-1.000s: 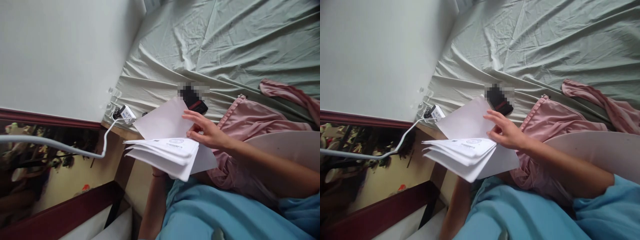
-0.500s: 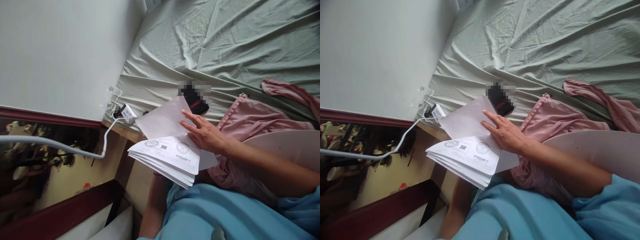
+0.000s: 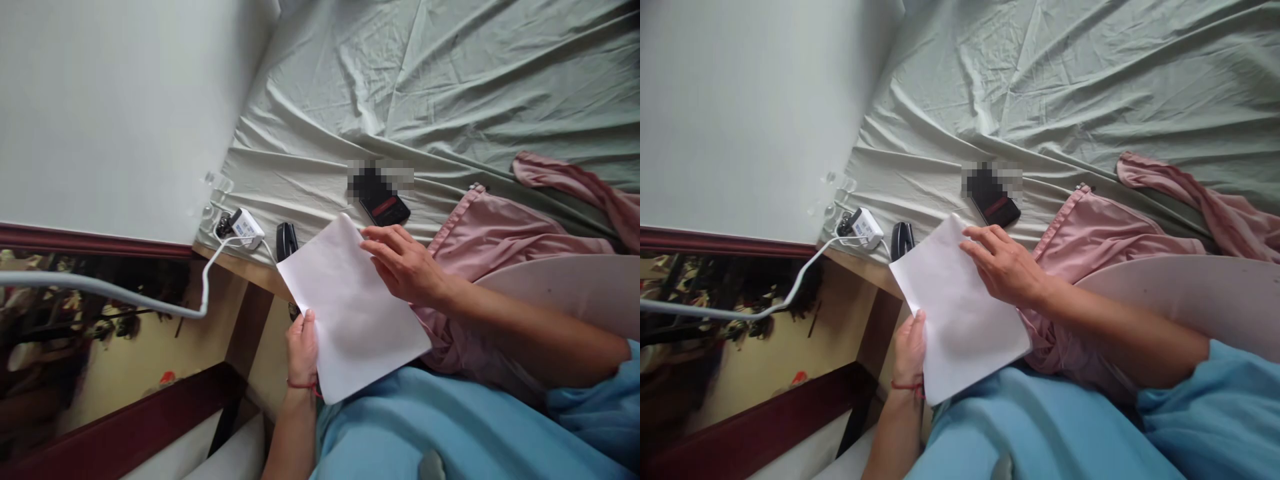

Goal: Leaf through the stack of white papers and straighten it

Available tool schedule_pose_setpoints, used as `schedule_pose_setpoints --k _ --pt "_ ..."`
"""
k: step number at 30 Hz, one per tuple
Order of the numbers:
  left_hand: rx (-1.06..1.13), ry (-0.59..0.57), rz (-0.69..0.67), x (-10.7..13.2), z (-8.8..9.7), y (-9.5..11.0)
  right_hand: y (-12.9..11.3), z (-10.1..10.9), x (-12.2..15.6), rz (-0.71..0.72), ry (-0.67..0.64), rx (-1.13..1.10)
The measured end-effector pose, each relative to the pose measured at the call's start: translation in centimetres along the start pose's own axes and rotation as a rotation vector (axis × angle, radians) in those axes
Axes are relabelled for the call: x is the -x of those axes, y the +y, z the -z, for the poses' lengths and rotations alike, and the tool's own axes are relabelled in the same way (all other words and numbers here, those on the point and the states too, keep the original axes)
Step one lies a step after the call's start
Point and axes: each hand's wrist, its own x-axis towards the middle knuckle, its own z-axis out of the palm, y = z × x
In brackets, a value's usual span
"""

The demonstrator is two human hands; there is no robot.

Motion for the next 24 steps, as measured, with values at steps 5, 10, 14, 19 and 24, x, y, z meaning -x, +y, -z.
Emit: schedule_pose_setpoints --k 5,10,14,19,24 --pt "0.167 -0.026 0.066 1.1 -1.1 -0.6 -0.7 0.2 0.0 0.168 -0.047 -0.156" --pt "0.209 -0.099 0.045 1.0 -2.8 -2.0 -0.5 -1.5 1.5 0.161 -0.52 -0.105" --pt "-0.012 -0.009 -0.077 0.6 -2.2 -2.5 0.3 -2.9 3.1 0.069 -0.754 -0.031" --pt "-0.446 0.395 -0.592 1.3 -1.4 0.0 0.5 -3.2 3.8 0.027 -0.755 -0.021" --pt "-0.398 0.017 -0.832 3.0 -4.1 3.6 0.1 -3.0 3.8 0.041 -0.721 0.015"
